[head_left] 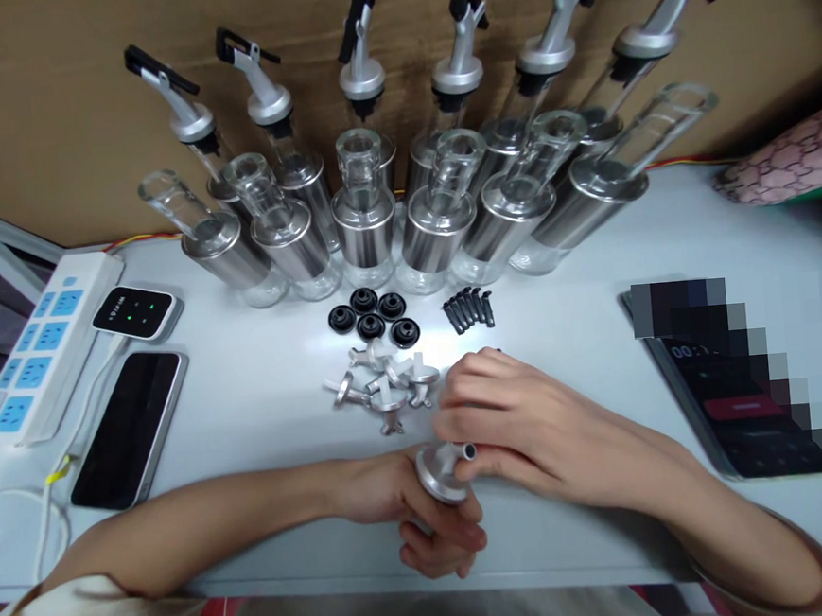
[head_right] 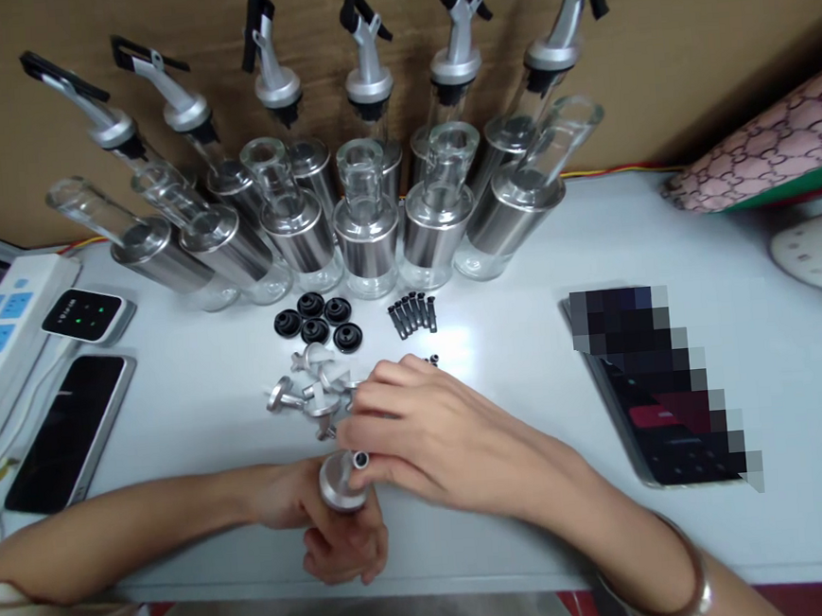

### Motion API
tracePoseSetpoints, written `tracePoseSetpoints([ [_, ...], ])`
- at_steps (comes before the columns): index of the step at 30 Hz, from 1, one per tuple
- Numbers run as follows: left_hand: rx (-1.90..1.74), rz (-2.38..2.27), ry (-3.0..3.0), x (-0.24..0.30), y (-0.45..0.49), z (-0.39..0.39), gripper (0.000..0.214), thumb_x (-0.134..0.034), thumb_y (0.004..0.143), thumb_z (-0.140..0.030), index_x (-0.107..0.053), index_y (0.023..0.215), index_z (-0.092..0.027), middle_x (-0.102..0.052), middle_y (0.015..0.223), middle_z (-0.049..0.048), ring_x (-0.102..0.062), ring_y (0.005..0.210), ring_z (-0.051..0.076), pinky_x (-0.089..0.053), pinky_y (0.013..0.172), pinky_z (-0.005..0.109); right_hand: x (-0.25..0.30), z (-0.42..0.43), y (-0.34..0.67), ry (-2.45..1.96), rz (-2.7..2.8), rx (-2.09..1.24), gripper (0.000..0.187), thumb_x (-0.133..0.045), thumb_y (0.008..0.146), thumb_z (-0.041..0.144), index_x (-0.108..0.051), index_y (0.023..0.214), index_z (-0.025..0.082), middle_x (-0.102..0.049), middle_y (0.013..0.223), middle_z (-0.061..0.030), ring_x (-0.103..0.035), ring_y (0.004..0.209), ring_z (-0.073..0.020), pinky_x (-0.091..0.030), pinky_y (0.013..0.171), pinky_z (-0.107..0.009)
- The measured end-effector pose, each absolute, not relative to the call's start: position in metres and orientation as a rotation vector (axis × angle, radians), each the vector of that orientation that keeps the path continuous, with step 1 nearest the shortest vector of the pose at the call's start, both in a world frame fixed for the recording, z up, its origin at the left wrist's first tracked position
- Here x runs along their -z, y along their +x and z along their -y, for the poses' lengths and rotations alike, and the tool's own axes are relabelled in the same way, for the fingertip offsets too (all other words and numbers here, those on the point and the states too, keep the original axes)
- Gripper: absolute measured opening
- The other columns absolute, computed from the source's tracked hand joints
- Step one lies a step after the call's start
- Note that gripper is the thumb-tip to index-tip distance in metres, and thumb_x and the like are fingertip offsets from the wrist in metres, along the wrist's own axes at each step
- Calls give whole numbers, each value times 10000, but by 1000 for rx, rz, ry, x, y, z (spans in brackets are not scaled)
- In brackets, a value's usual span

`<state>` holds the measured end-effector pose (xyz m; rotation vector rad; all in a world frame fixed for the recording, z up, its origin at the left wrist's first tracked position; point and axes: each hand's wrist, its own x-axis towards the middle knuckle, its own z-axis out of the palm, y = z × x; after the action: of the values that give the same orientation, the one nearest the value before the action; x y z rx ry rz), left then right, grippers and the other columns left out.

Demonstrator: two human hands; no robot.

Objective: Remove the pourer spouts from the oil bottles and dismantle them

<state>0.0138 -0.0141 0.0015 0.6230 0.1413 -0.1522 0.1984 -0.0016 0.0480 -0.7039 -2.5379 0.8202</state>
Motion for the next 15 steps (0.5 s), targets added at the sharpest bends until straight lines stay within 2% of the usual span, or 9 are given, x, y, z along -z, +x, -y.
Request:
tracePoseSetpoints([
  [3,124,-139,646,-1,15,14,522,-675,766,-531,-427,452,-196,-336,383,-81,-377,404,76,-419,767,328,-51,3,198,-698,2502,-780,425,-313,1012,365,-605,772,169,-544,664,-26,-395,663,-164,-315,656,-320],
  [8,45,-276,617,-8,19,18,552,-726,707,-532,-406,420,-187,-315,367,-96,-328,358,50,-420,631,291,-53,3,199,-695,2456,-728,395,-398,971,322,-459,603,192,-444,544,26,-333,567,-132,-278,650,-325],
  [12,21,-395,653,-14,20,18,550,-716,704,-488,-378,391,-188,-287,351,-97,-322,334,49,-419,551,282,-54,4,201,-788,2427,-676,380,-481,902,262,-352,553,187,-379,468,63,-270,505,-105,-236,660,-338],
  [15,-11,-543,736,-17,20,18,518,-710,697,-439,-355,409,-194,-304,341,-94,-306,321,45,-364,463,257,-54,5,201,-880,2377,-737,407,-495,890,249,-316,532,175,-331,442,79,-263,477,-82,-222,669,-343],
])
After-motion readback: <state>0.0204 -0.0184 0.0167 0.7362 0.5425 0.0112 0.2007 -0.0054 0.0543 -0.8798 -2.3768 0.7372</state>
